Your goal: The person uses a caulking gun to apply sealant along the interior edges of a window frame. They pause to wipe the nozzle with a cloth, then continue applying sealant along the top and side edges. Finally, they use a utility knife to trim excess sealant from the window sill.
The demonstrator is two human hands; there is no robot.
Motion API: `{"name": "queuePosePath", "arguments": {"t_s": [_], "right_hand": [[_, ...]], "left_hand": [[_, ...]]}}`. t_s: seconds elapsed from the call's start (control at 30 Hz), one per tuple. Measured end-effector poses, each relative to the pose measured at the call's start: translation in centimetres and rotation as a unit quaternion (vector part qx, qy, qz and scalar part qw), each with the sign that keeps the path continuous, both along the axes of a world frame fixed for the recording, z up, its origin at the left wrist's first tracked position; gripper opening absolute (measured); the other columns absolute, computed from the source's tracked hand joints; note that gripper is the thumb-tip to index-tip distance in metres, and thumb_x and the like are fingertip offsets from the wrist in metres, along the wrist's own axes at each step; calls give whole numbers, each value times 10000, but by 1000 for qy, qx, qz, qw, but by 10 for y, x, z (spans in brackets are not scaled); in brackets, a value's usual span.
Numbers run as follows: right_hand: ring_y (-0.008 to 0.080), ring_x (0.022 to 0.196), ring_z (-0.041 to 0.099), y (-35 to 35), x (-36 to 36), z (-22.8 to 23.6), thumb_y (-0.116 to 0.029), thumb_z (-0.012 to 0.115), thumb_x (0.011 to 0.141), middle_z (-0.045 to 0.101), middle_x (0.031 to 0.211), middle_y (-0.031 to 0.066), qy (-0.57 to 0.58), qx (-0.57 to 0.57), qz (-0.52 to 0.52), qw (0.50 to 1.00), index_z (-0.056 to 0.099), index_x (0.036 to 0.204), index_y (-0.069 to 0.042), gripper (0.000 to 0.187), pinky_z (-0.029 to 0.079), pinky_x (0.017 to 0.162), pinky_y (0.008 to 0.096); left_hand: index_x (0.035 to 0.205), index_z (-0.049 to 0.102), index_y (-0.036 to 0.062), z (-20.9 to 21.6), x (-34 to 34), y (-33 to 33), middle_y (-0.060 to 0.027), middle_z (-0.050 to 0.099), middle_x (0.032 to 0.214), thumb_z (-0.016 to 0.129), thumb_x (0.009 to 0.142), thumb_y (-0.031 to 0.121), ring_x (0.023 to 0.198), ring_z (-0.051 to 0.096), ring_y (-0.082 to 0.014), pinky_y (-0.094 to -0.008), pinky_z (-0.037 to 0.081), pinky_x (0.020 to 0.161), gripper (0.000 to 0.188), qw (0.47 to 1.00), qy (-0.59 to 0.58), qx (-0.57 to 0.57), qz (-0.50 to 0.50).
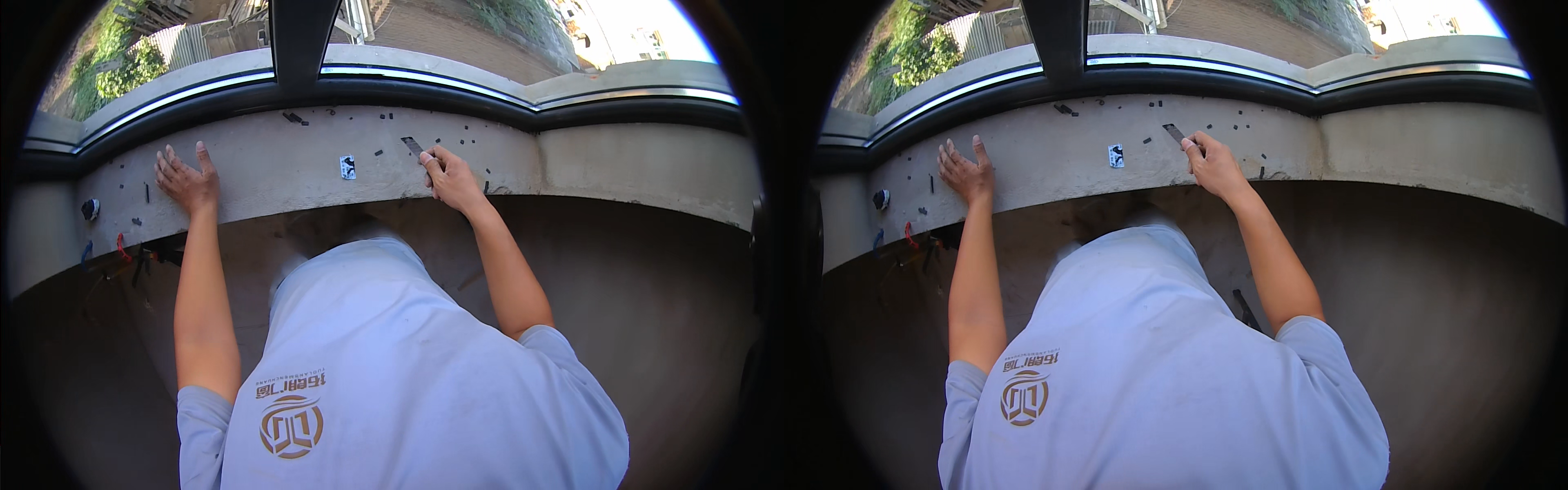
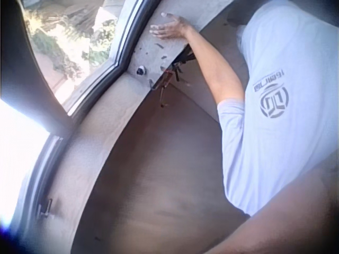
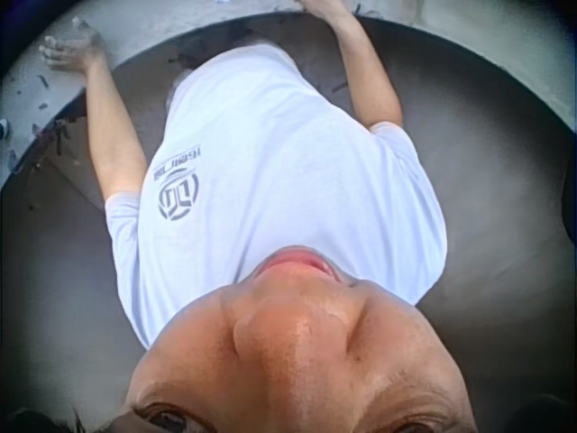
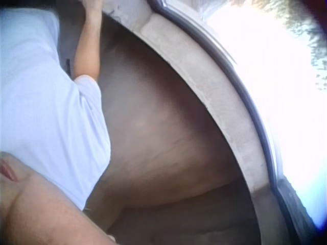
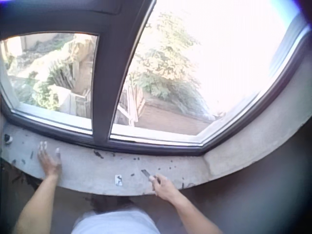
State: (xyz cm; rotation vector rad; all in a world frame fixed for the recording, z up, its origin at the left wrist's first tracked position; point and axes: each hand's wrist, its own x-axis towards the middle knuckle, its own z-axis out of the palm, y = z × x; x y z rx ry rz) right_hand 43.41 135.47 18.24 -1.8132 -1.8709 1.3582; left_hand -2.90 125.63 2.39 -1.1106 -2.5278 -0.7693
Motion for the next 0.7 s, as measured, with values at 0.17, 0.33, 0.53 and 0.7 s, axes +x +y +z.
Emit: {"name": "queuePosePath", "arguments": {"t_s": [0.17, 0.33, 0.53, 0.7], "right_hand": [[181, 564, 606, 46, 12, 6, -329, 570, 1047, 640, 680, 96, -68, 67, 60, 994, 681, 969, -29, 330, 476, 579, 372], [299, 675, 675, 111, 16, 8, -342, 574, 1033, 677, 709, 139, -129, 163, 172, 963, 706, 968, -50, 327, 516, 679, 402], [106, 549, 611, 171, -5, -14, -320, 573, 1056, 675, 702, 44, -159, 243, 250, 924, 687, 945, -14, 345, 485, 557, 291], [300, 749, 704, 198, -29, -27, -338, 587, 1018, 710, 746, 147, -208, 262, 290, 897, 716, 926, 10, 382, 524, 752, 418]], "left_hand": [[1594, 314, 53, -10, 19, -8, -236, 240, 1655, 355, 988, 704, 1542, 169, -409, -542, 79, 1258, 890, 989, -21, -45, 141], [1624, 277, 131, -32, 23, -7, -170, 235, 1679, 317, 966, 762, 1556, 177, -365, -501, 94, 1267, 913, 975, 81, -96, 183], [1626, 290, 245, -30, 23, 8, -154, 266, 1671, 332, 934, 820, 1540, 233, -350, -490, 146, 1260, 901, 980, 88, 58, 166], [1626, 233, 87, 5, 50, 26, -161, 149, 1699, 443, 988, 658, 1579, 82, -319, -458, 84, 1288, 882, 948, -155, -164, 224]]}}
